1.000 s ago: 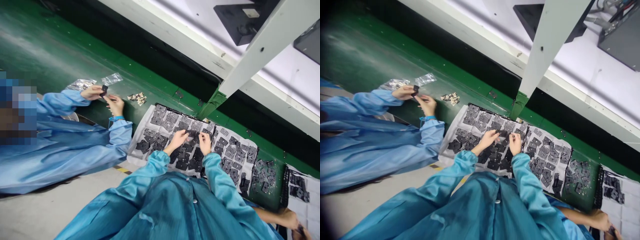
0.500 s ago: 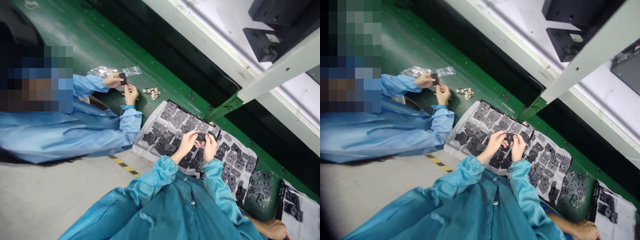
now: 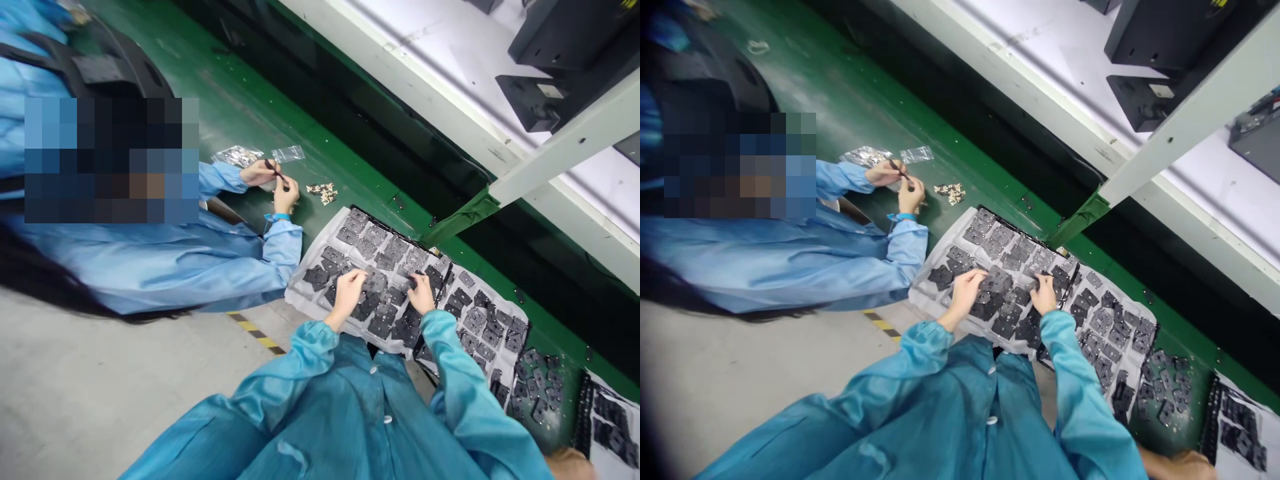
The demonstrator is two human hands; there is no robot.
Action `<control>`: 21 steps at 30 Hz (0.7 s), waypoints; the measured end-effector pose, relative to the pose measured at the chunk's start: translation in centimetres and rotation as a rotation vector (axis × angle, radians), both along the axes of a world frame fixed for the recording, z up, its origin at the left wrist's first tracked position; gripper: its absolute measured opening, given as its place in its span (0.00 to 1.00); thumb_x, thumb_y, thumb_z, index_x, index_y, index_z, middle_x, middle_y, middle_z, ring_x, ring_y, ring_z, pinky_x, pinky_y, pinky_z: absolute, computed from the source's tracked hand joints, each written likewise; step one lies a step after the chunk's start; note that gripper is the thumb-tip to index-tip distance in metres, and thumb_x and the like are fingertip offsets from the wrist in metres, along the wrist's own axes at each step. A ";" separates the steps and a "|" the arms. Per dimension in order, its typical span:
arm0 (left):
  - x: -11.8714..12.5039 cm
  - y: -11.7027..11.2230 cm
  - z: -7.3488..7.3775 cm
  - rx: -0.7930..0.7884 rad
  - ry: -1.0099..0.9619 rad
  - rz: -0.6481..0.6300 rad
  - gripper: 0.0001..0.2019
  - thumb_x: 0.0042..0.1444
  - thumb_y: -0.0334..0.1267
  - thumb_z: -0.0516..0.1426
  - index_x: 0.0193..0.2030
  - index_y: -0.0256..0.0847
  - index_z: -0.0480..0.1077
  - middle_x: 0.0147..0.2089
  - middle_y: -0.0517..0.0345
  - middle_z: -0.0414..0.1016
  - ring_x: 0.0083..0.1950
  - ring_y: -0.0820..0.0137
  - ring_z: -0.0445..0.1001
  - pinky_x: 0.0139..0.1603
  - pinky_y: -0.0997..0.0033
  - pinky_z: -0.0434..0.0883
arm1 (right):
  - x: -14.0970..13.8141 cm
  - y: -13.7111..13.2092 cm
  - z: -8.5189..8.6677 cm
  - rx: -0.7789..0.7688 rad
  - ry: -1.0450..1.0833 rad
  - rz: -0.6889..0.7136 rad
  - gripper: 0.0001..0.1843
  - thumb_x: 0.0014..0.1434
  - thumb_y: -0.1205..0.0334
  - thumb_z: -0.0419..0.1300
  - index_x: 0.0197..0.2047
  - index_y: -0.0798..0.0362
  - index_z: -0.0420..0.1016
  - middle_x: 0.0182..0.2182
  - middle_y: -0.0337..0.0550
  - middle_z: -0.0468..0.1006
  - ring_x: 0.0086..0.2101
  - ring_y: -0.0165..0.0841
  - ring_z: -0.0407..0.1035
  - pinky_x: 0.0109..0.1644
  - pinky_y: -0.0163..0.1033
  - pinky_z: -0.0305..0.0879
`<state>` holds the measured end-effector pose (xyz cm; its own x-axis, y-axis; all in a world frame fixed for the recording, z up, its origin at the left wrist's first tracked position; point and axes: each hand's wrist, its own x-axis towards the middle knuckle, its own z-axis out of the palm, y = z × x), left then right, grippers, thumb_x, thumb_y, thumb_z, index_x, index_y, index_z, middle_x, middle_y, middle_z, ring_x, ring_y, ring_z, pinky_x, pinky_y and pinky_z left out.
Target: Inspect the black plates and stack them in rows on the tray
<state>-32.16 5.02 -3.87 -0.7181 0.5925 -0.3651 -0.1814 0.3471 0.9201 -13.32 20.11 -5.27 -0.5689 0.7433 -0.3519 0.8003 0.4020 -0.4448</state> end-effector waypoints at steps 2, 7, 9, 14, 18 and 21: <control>-1.9 -2.7 -1.5 -0.060 0.128 -0.087 0.12 0.51 0.40 0.54 0.29 0.36 0.77 0.33 0.57 0.78 0.38 0.68 0.74 0.35 0.76 0.70 | 0.4 0.5 -1.2 -0.013 -0.103 0.098 0.27 0.51 0.70 0.61 0.56 0.51 0.70 0.51 0.49 0.67 0.35 0.32 0.73 0.44 0.38 0.69; -4.4 -6.9 -3.7 -0.172 0.177 -0.189 0.16 0.53 0.43 0.53 0.36 0.35 0.77 0.28 0.57 0.76 0.26 0.70 0.71 0.27 0.74 0.67 | 0.2 0.8 -2.2 0.010 -0.291 0.235 0.22 0.57 0.65 0.62 0.55 0.48 0.68 0.54 0.49 0.63 0.42 0.36 0.74 0.48 0.40 0.67; -4.0 -6.4 -4.5 -0.166 0.189 -0.212 0.17 0.55 0.44 0.53 0.42 0.34 0.77 0.29 0.57 0.76 0.26 0.70 0.71 0.28 0.74 0.68 | 0.6 1.2 -1.8 0.044 -0.323 0.251 0.22 0.61 0.60 0.59 0.58 0.46 0.64 0.55 0.49 0.62 0.45 0.37 0.73 0.49 0.41 0.66; 0.0 0.3 -6.8 -0.045 0.231 -0.368 0.16 0.60 0.42 0.52 0.50 0.39 0.74 0.33 0.58 0.76 0.32 0.71 0.74 0.38 0.73 0.70 | 3.0 3.2 -0.2 0.147 -0.439 0.182 0.25 0.65 0.54 0.53 0.63 0.53 0.60 0.54 0.54 0.63 0.42 0.40 0.74 0.46 0.43 0.68; 3.5 6.7 -8.9 0.030 0.266 -0.513 0.11 0.59 0.34 0.54 0.47 0.40 0.74 0.32 0.59 0.75 0.33 0.69 0.74 0.42 0.71 0.71 | 2.3 4.3 -0.3 0.183 -0.476 0.176 0.26 0.68 0.54 0.49 0.67 0.49 0.56 0.54 0.53 0.63 0.42 0.37 0.74 0.45 0.39 0.67; 4.6 9.0 -10.3 0.057 0.320 -0.602 0.08 0.56 0.30 0.55 0.41 0.40 0.74 0.39 0.54 0.75 0.43 0.66 0.75 0.51 0.66 0.70 | 0.5 4.7 -1.5 0.163 -0.456 0.216 0.24 0.69 0.53 0.46 0.67 0.41 0.57 0.54 0.49 0.64 0.42 0.34 0.74 0.45 0.38 0.66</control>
